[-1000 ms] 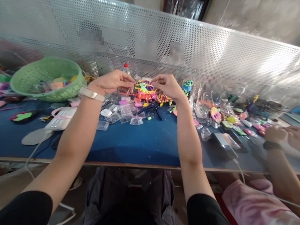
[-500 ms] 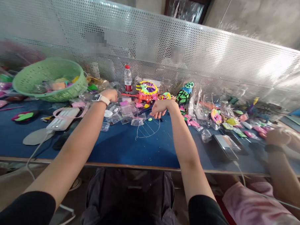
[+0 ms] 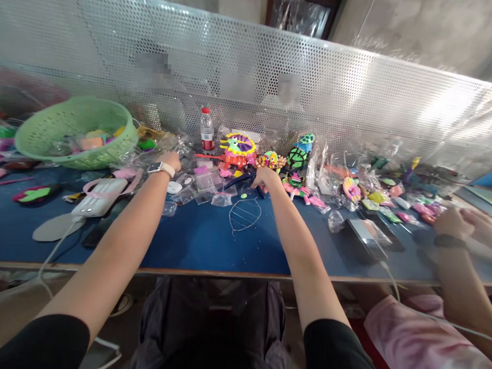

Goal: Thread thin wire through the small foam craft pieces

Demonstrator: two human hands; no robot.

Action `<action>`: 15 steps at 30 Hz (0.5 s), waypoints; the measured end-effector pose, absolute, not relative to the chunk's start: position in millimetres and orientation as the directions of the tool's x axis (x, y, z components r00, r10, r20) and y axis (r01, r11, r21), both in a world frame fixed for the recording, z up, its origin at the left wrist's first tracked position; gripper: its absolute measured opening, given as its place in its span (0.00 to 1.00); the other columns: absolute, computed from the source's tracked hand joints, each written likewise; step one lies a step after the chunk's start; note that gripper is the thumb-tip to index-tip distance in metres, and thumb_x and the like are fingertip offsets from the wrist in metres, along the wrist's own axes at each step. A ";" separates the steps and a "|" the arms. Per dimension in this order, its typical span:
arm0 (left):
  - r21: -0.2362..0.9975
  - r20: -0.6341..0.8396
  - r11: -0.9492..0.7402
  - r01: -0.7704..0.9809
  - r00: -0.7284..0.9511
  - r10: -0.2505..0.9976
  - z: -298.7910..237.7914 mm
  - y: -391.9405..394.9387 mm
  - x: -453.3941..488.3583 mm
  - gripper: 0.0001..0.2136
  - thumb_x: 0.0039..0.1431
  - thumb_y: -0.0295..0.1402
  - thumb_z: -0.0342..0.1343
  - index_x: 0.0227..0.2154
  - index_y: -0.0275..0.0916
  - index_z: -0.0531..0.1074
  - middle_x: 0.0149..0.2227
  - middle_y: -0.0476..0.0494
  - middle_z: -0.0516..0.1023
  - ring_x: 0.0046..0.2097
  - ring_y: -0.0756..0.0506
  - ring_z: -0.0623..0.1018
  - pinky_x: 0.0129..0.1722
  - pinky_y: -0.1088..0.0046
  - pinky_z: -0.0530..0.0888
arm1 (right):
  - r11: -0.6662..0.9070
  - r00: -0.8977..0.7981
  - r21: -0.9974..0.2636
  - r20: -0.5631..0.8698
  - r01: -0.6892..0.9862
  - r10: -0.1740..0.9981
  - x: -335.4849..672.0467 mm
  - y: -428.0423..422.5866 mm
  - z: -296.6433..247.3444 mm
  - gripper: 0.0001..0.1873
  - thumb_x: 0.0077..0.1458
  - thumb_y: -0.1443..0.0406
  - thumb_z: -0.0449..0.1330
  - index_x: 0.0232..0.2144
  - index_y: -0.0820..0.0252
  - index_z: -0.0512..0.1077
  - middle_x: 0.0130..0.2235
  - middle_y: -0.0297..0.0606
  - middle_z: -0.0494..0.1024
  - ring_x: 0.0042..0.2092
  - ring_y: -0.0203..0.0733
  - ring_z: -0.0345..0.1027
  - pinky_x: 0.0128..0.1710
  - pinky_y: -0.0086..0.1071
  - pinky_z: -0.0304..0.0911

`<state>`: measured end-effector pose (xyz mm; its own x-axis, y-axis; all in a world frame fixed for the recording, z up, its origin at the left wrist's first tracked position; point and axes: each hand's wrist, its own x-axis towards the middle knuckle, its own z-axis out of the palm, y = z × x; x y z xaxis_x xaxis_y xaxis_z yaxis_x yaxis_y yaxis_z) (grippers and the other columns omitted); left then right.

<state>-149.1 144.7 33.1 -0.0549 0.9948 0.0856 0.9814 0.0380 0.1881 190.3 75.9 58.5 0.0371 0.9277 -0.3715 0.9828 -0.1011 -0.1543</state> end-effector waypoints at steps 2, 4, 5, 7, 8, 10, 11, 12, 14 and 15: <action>0.151 0.082 0.117 0.982 -0.130 0.988 31.3 144.0 -149.5 0.24 0.50 0.29 0.70 0.51 0.23 0.84 0.56 0.07 0.82 0.60 0.16 0.84 0.57 0.47 0.82 | -0.109 0.035 -0.181 -0.370 0.977 0.928 191.9 76.5 55.4 0.14 0.57 0.61 0.78 0.36 0.70 0.84 0.25 0.44 0.84 0.30 0.47 0.83 0.33 0.33 0.79; 0.121 0.083 0.166 0.979 -0.176 0.981 28.6 144.6 -150.2 0.25 0.49 0.29 0.74 0.52 0.24 0.84 0.58 0.10 0.82 0.61 0.20 0.84 0.57 0.53 0.82 | -0.104 0.019 -0.213 -0.367 0.971 0.930 195.3 76.7 55.1 0.12 0.61 0.63 0.75 0.39 0.70 0.83 0.23 0.39 0.80 0.27 0.43 0.79 0.30 0.30 0.77; 0.110 0.075 0.181 0.977 -0.190 0.979 27.2 145.6 -150.7 0.26 0.49 0.29 0.75 0.53 0.25 0.84 0.59 0.11 0.82 0.62 0.21 0.84 0.58 0.55 0.81 | -0.099 0.007 -0.234 -0.364 0.967 0.932 197.7 76.7 56.2 0.11 0.62 0.64 0.73 0.39 0.70 0.83 0.22 0.37 0.79 0.26 0.41 0.78 0.29 0.29 0.77; 0.089 0.040 0.191 0.978 -0.195 0.980 24.7 148.6 -152.1 0.28 0.50 0.27 0.74 0.56 0.27 0.83 0.62 0.13 0.81 0.64 0.23 0.83 0.60 0.56 0.81 | -0.089 -0.020 -0.292 -0.350 0.952 0.937 203.8 76.6 61.2 0.08 0.64 0.64 0.71 0.38 0.67 0.81 0.21 0.35 0.76 0.25 0.39 0.75 0.27 0.28 0.75; 0.077 0.015 0.189 0.979 -0.191 0.981 23.9 150.5 -152.8 0.28 0.51 0.26 0.72 0.57 0.29 0.82 0.63 0.15 0.81 0.65 0.24 0.82 0.61 0.56 0.81 | -0.084 -0.038 -0.334 -0.343 0.939 0.939 207.4 76.6 65.0 0.07 0.64 0.65 0.70 0.37 0.66 0.80 0.21 0.34 0.75 0.24 0.39 0.73 0.26 0.28 0.74; 0.045 -0.017 0.173 0.984 -0.172 0.985 24.2 154.0 -153.4 0.27 0.52 0.27 0.69 0.57 0.31 0.83 0.64 0.18 0.81 0.65 0.25 0.82 0.61 0.56 0.80 | -0.059 -0.088 -0.408 -0.330 0.911 0.940 215.8 76.3 74.5 0.08 0.66 0.67 0.66 0.32 0.62 0.76 0.21 0.35 0.74 0.22 0.37 0.70 0.24 0.28 0.70; 0.036 -0.022 0.172 0.984 -0.172 0.985 25.5 155.4 -153.3 0.26 0.53 0.27 0.69 0.57 0.31 0.84 0.63 0.19 0.82 0.65 0.25 0.82 0.61 0.57 0.80 | -0.034 -0.115 -0.422 -0.324 0.906 0.939 220.4 75.7 79.9 0.12 0.67 0.69 0.64 0.29 0.61 0.74 0.20 0.35 0.73 0.22 0.36 0.68 0.23 0.27 0.67; 0.031 -0.027 0.173 0.984 -0.172 0.985 27.4 156.4 -152.7 0.26 0.54 0.28 0.68 0.57 0.31 0.84 0.63 0.19 0.82 0.65 0.25 0.82 0.61 0.57 0.80 | -0.014 -0.134 -0.433 -0.309 0.901 0.942 225.2 74.5 85.6 0.15 0.67 0.71 0.62 0.26 0.59 0.71 0.19 0.34 0.71 0.21 0.34 0.66 0.22 0.27 0.63; 0.032 -0.034 0.180 0.983 -0.179 0.983 32.9 157.4 -150.8 0.26 0.55 0.26 0.65 0.58 0.30 0.83 0.63 0.19 0.82 0.66 0.25 0.81 0.63 0.56 0.79 | 0.010 -0.174 -0.470 -0.306 0.883 0.936 234.8 70.0 97.3 0.19 0.67 0.73 0.61 0.23 0.57 0.66 0.18 0.31 0.67 0.19 0.32 0.60 0.20 0.27 0.56; 0.036 -0.037 0.181 0.983 -0.180 0.983 35.9 157.6 -149.7 0.26 0.55 0.25 0.63 0.59 0.30 0.82 0.63 0.19 0.82 0.66 0.25 0.81 0.63 0.56 0.79 | 0.024 -0.208 -0.501 -0.314 0.865 0.927 239.3 66.5 103.1 0.20 0.67 0.72 0.61 0.22 0.57 0.64 0.19 0.29 0.66 0.19 0.31 0.58 0.19 0.27 0.54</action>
<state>-149.7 157.6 35.9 -0.1797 0.9830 -0.0370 0.9828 0.1810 0.0356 239.3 66.5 103.1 -0.2076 0.9266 -0.3137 0.8649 0.0241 -0.5014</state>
